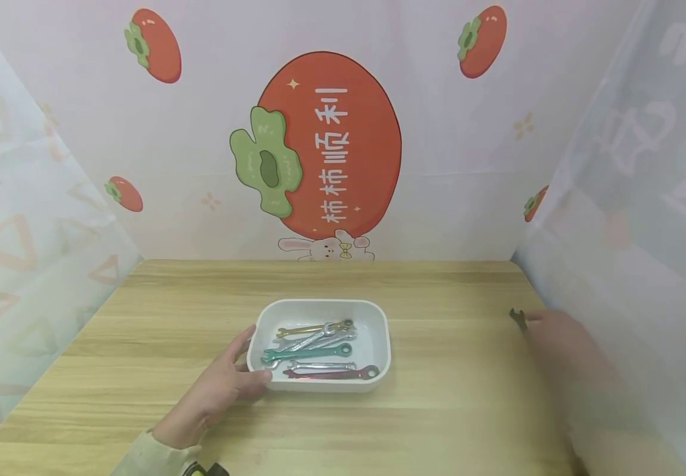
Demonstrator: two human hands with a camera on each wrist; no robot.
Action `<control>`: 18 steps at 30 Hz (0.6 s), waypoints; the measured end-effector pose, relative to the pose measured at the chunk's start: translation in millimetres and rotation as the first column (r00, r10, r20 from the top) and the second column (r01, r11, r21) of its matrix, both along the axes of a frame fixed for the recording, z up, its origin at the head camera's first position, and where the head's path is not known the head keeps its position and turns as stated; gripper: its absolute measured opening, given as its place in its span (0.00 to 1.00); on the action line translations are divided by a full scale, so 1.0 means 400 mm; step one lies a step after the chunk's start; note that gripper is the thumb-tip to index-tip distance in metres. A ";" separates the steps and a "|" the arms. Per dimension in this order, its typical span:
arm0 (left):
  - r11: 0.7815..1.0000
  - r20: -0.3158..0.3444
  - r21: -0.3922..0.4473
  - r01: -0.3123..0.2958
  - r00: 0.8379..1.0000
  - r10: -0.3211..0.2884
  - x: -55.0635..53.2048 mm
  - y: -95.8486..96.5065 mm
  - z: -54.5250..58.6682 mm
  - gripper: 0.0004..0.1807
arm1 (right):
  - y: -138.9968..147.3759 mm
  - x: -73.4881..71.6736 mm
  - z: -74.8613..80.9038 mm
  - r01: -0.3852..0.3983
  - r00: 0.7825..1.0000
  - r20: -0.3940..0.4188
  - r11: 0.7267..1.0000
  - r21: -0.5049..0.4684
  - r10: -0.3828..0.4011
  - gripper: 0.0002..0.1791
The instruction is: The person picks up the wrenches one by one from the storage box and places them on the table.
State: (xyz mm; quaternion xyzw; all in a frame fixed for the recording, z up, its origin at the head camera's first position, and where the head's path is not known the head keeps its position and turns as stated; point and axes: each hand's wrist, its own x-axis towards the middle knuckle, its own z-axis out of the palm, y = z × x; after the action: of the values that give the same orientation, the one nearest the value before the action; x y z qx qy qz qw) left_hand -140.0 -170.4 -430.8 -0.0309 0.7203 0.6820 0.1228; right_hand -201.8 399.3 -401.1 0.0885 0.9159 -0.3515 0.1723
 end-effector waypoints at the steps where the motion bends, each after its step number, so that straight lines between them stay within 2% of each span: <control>1: 1.000 -0.002 0.000 0.001 1.000 -0.001 0.000 0.000 0.000 0.55 | -0.017 -0.001 0.009 -0.015 1.000 -0.019 0.999 -0.030 0.014 0.39; 4: 1.000 -0.002 0.001 0.000 1.000 0.000 0.000 0.001 0.001 0.55 | -0.080 -0.005 0.033 -0.060 0.997 -0.063 0.979 -0.197 0.048 0.40; 7: 1.000 -0.006 0.000 -0.003 1.000 0.003 0.000 0.001 0.002 0.55 | -0.153 -0.014 0.056 -0.093 0.993 -0.099 0.924 -0.372 0.060 0.42; 9: 1.000 -0.006 0.000 -0.005 1.000 0.005 0.001 0.002 0.003 0.54 | -0.203 -0.021 0.073 -0.112 0.991 -0.119 0.866 -0.487 0.061 0.42; 13: 1.000 -0.001 -0.005 -0.005 1.000 0.005 0.003 0.004 0.005 0.55 | -0.307 -0.032 0.102 -0.180 0.982 -0.160 0.720 -0.670 0.097 0.37; 16: 1.000 0.003 -0.011 -0.007 1.000 0.007 0.004 0.005 0.006 0.56 | -0.381 -0.037 0.115 -0.251 0.968 -0.182 0.613 -0.749 0.174 0.34; 18: 1.000 0.000 -0.013 -0.009 1.000 0.009 0.004 0.004 0.006 0.56 | -0.432 -0.038 0.123 -0.289 0.955 -0.192 0.570 -0.769 0.225 0.33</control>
State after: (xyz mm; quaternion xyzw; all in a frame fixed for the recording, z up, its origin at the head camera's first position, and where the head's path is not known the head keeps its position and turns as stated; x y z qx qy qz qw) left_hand -138.4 -168.8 -428.2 -0.0350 0.7244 0.6780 0.1198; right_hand -216.9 226.6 -352.0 -0.1434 0.6752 -0.6926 0.2092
